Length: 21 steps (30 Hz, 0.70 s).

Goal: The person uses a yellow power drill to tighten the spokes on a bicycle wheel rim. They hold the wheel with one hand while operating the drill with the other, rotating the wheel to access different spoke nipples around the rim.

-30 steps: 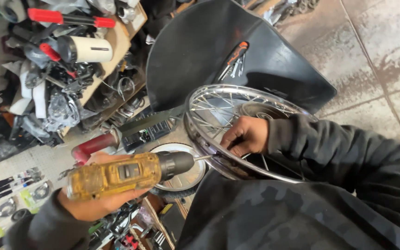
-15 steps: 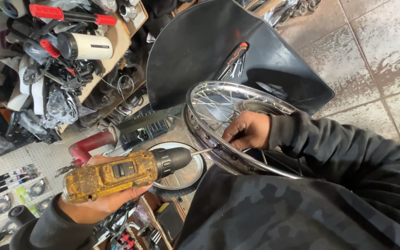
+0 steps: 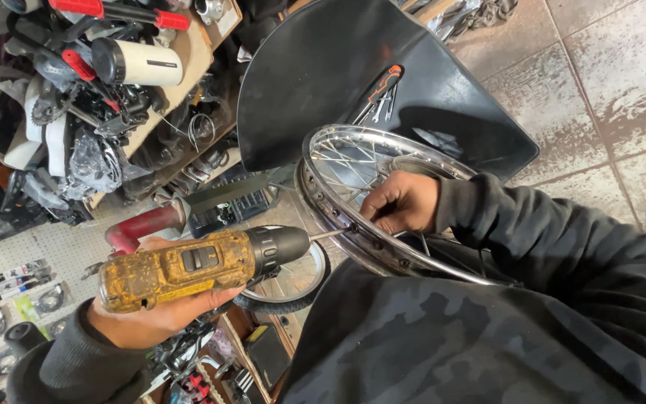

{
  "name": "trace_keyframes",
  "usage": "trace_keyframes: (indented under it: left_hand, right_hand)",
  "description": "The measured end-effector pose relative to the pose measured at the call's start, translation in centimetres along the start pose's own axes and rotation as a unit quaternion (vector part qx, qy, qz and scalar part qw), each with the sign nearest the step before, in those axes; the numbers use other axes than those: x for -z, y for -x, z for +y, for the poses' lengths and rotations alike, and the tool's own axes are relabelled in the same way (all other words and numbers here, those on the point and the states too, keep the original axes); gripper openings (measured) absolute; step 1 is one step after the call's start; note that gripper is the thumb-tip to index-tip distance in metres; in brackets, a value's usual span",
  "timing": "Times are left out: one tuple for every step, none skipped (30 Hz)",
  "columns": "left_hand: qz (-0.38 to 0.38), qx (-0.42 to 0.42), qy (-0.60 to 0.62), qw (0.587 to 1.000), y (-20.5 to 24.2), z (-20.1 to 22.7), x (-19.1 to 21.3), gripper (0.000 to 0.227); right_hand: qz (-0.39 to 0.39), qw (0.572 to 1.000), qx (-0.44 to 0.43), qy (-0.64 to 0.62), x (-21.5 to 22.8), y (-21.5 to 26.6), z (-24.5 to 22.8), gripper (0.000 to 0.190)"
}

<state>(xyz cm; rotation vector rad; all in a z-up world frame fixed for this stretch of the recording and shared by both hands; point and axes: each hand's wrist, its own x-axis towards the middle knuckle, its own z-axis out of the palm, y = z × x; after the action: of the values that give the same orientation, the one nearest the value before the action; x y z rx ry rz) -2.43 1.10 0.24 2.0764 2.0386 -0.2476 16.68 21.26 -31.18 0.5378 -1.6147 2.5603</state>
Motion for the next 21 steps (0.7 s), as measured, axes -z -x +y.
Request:
trace_keyframes:
  left_hand:
    - [0.001, 0.000, 0.000, 1.000, 0.0, 0.0, 0.0, 0.032]
    - [-0.001, -0.001, 0.030, 1.000, 0.1, 0.0, 0.1, 0.033]
    - [-0.004, -0.003, 0.059, 0.998, 0.0, 0.0, 0.2, 0.035]
    - [-0.002, -0.003, 0.058, 0.998, 0.5, -0.5, -0.2, 0.035]
    - [-0.015, -0.036, 0.013, 0.999, 1.1, -0.9, -0.5, 0.042]
    - [-0.027, -0.069, -0.031, 0.997, 1.7, -1.3, -0.8, 0.051]
    - [-0.026, -0.070, -0.032, 0.997, 1.6, -1.4, -0.9, 0.051]
    - [-0.024, -0.049, 0.000, 0.999, 1.6, -1.4, -0.9, 0.044]
    - [-0.022, -0.028, 0.032, 0.999, 1.5, -1.5, -1.0, 0.038]
    - [-0.022, -0.029, 0.032, 0.999, 1.2, -1.4, -0.8, 0.038]
    - [-0.022, -0.054, 0.020, 0.998, 0.9, -1.4, -0.6, 0.040]
    - [-0.022, -0.080, 0.008, 0.997, 0.6, -1.3, -0.3, 0.043]
    - [-0.021, -0.080, 0.008, 0.997, 0.9, -1.6, -0.5, 0.043]
    - [-0.026, -0.097, -0.022, 0.995, 1.1, -1.9, -0.8, 0.050]
    - [-0.030, -0.113, -0.054, 0.992, 1.4, -2.1, -1.0, 0.057]
    - [-0.030, -0.113, -0.054, 0.992, 1.0, -1.4, -0.8, 0.057]
    - [-0.007, -0.021, 0.025, 0.999, 0.6, -0.7, -0.7, 0.040]
    - [0.016, 0.070, 0.103, 0.992, 0.2, 0.0, -0.6, 0.032]
    - [0.017, 0.071, 0.104, 0.992, 0.4, -0.4, -0.6, 0.032]
    - [0.000, -0.006, 0.055, 0.998, 0.5, -0.7, -0.6, 0.033]
    - [-0.017, -0.083, 0.005, 0.996, 0.7, -1.1, -0.5, 0.039]
  right_hand:
    - [0.000, 1.000, 0.000, 0.001, -0.1, 0.0, 0.1, 0.015]
    - [0.000, 1.000, -0.002, -0.003, -0.1, 0.0, 0.1, 0.015]
    - [0.001, 1.000, -0.004, -0.007, -0.1, 0.0, 0.2, 0.015]
    - [0.001, 1.000, -0.004, -0.005, -0.1, 0.0, 0.2, 0.015]
    - [0.005, 1.000, -0.007, 0.001, -0.2, 0.0, 0.3, 0.014]
    - [0.009, 1.000, -0.011, 0.007, -0.2, 0.0, 0.3, 0.014]
    - [0.009, 1.000, -0.010, 0.008, -0.3, 0.0, 0.3, 0.014]
    - [0.009, 1.000, -0.006, 0.004, -0.3, -0.1, 0.2, 0.013]
    - [0.010, 1.000, -0.002, 0.000, -0.4, -0.1, 0.2, 0.013]
    - [0.010, 1.000, -0.002, 0.000, -0.3, -0.1, 0.2, 0.013]
    - [0.010, 1.000, 0.003, 0.012, -0.3, -0.1, 0.2, 0.013]
    - [0.010, 1.000, 0.008, 0.023, -0.3, -0.1, 0.2, 0.013]
    - [0.010, 1.000, 0.008, 0.023, -0.4, -0.1, 0.2, 0.013]
    - [0.010, 1.000, 0.006, 0.018, -0.4, -0.1, 0.1, 0.013]
    - [0.010, 1.000, 0.005, 0.012, -0.4, -0.1, 0.0, 0.013]
    - [0.009, 1.000, 0.005, 0.013, -0.4, -0.1, 0.0, 0.013]
    - [0.009, 1.000, -0.005, -0.002, -0.5, 0.0, 0.0, 0.013]
    - [0.010, 1.000, -0.016, -0.016, -0.5, 0.0, 0.0, 0.012]
    - [0.009, 1.000, -0.017, -0.015, -0.5, 0.0, 0.1, 0.012]
    - [0.011, 1.000, -0.019, -0.017, -0.6, 0.0, 0.2, 0.012]
    - [0.014, 0.999, -0.022, -0.018, -0.6, 0.0, 0.3, 0.012]
